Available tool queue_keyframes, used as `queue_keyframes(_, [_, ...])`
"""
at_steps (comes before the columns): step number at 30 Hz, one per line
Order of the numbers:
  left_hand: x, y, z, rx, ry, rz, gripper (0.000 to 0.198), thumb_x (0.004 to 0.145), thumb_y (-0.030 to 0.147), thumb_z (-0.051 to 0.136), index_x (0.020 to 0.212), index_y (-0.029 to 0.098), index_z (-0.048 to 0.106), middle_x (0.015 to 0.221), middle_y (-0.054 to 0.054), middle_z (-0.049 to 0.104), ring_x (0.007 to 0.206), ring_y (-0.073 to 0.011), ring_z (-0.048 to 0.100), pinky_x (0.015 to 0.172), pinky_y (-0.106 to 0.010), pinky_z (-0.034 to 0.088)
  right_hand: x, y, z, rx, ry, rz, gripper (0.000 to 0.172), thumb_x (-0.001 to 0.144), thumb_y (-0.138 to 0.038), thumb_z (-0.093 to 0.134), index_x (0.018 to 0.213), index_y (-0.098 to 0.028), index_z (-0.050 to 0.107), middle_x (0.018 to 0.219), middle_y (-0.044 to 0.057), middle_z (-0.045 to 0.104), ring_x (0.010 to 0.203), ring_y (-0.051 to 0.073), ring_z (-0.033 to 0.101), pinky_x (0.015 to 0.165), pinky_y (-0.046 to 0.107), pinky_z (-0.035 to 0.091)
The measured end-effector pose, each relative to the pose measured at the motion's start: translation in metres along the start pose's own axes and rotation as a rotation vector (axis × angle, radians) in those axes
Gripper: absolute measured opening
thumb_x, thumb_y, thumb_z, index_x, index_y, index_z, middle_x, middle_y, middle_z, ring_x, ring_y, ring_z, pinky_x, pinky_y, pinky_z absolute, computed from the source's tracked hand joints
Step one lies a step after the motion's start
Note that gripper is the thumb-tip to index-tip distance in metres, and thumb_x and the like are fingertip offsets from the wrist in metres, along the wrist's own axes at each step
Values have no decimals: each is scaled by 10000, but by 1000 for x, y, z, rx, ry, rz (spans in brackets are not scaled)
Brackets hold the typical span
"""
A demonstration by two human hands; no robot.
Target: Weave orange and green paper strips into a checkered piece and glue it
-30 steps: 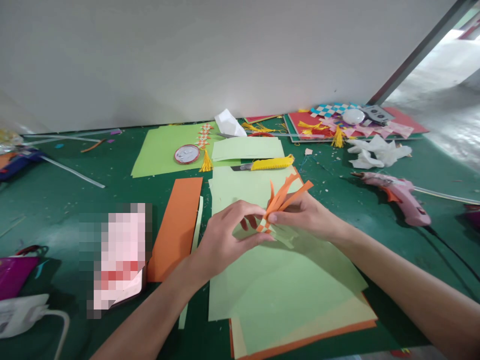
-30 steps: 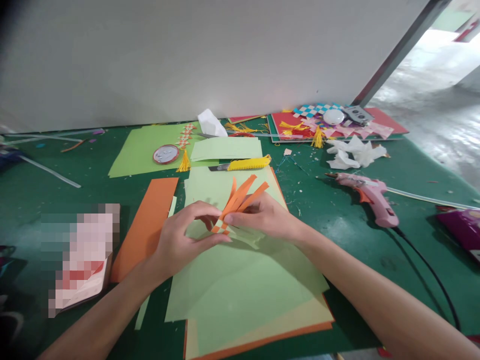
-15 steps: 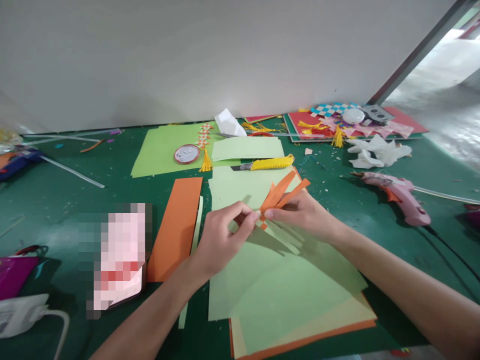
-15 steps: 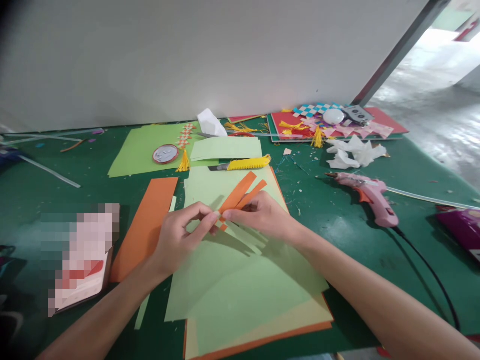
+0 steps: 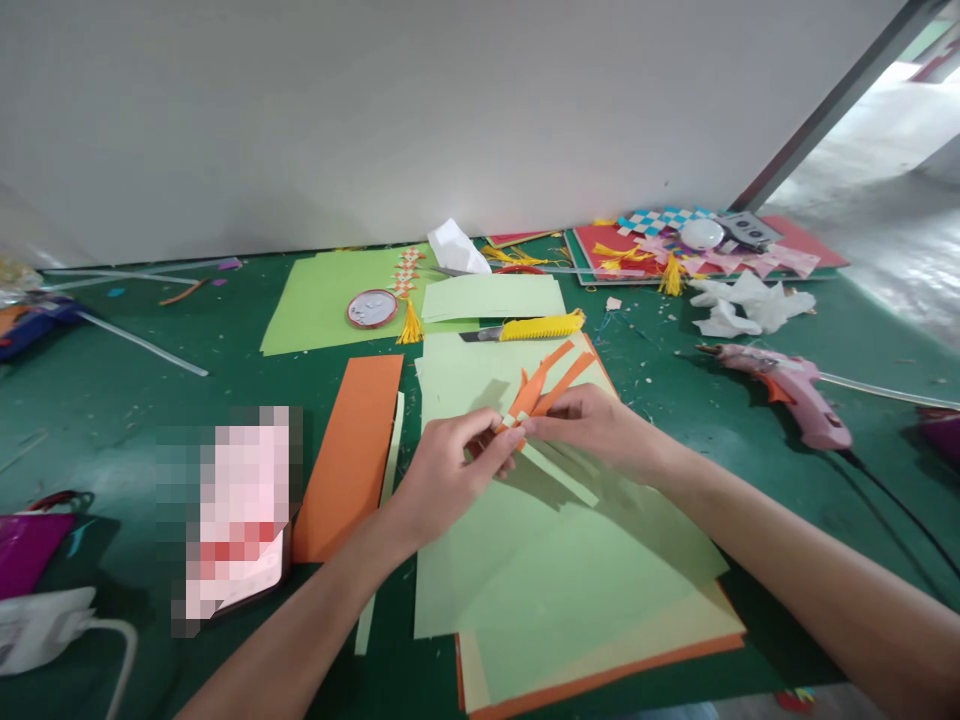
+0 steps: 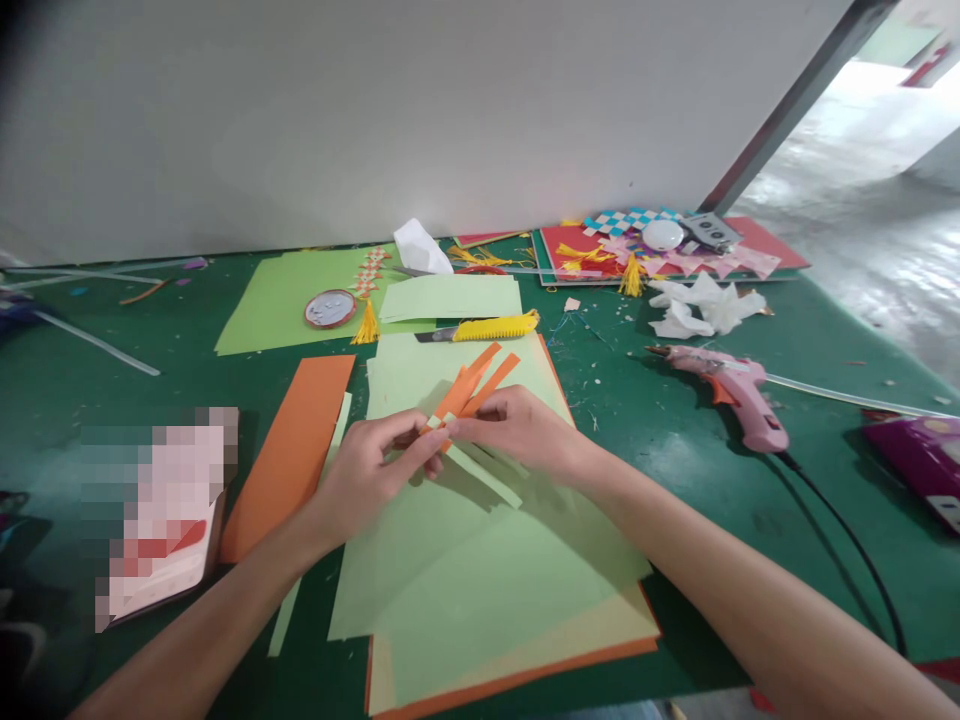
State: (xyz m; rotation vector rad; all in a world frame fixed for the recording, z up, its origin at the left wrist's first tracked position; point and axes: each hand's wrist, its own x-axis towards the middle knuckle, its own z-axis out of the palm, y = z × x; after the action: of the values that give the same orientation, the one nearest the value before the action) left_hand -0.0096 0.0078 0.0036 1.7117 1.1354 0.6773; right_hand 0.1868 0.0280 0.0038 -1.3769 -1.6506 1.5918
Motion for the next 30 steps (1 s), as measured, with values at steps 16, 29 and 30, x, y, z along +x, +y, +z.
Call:
queue_keyframes(16, [-2, 11, 4, -40, -118, -107, 367, 912, 448, 490, 665, 178, 522, 504, 52, 517, 437, -82, 469, 475, -202, 359, -52, 12, -13, 0, -156, 160, 385, 820, -484, 612, 615, -181, 493, 520, -44, 542, 476, 98, 561, 463, 206, 397])
queue_keyframes(29, [-8, 43, -26, 15, -54, 186, 302, 902, 327, 552, 643, 176, 582, 614, 2, 620, 587, -112, 578, 595, -234, 431, -67, 29, -30, -332, 180, -204, 325, 926, -394, 482, 941, -154, 701, 782, 75, 732, 667, 165, 675, 610, 281, 529])
queue_keyframes(30, [-9, 44, -28, -12, -97, 175, 288, 895, 339, 567, 657, 179, 594, 618, -1, 629, 592, -117, 584, 593, -238, 435, -66, 31, -27, -466, 228, -342, 276, 918, -338, 506, 994, -161, 704, 917, 95, 738, 834, 200, 688, 743, 330, 549])
